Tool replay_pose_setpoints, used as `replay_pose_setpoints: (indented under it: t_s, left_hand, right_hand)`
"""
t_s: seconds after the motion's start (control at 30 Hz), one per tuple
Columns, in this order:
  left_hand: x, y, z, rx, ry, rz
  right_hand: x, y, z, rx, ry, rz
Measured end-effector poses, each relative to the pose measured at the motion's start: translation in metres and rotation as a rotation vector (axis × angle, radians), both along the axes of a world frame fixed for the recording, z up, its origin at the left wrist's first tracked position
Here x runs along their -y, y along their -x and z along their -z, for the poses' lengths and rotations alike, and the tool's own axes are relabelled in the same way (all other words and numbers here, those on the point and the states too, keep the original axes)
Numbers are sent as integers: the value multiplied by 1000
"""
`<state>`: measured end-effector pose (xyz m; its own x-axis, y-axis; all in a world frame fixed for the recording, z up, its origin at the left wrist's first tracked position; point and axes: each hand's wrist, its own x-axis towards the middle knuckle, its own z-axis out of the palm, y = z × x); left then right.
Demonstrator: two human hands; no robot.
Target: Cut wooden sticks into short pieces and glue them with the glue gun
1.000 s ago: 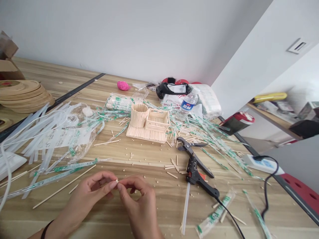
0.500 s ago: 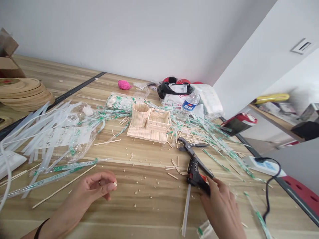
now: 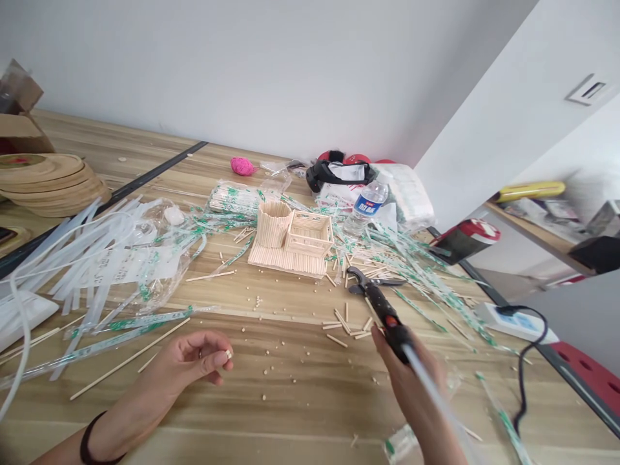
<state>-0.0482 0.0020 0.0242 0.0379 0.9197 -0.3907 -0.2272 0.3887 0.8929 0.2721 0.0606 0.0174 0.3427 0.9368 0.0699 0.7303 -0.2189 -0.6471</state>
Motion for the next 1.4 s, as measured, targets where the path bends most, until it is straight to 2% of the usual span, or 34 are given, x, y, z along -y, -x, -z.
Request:
replay_pose_setpoints:
  t_s: [0.13, 0.3, 0.43, 0.67, 0.9, 1.4]
  left_hand:
    - [-1, 1, 2, 11, 2, -16]
    - [0, 3, -1, 26, 14, -35]
    - [0, 3, -1, 51, 9, -21]
    - [-1, 2, 1, 67, 13, -21]
    - [0, 2, -3, 73, 23, -17]
    - [-1, 2, 1, 95, 25, 30]
  right_hand:
    - [18, 50, -15, -562, 35, -277]
    - [38, 81, -10, -837, 236, -514]
    - [46, 84, -8, -828, 311, -557]
    - [44, 83, -8, -789, 383, -609]
    - [44, 81, -6, -797, 391, -633]
    - [42, 79, -1, -858, 445, -671]
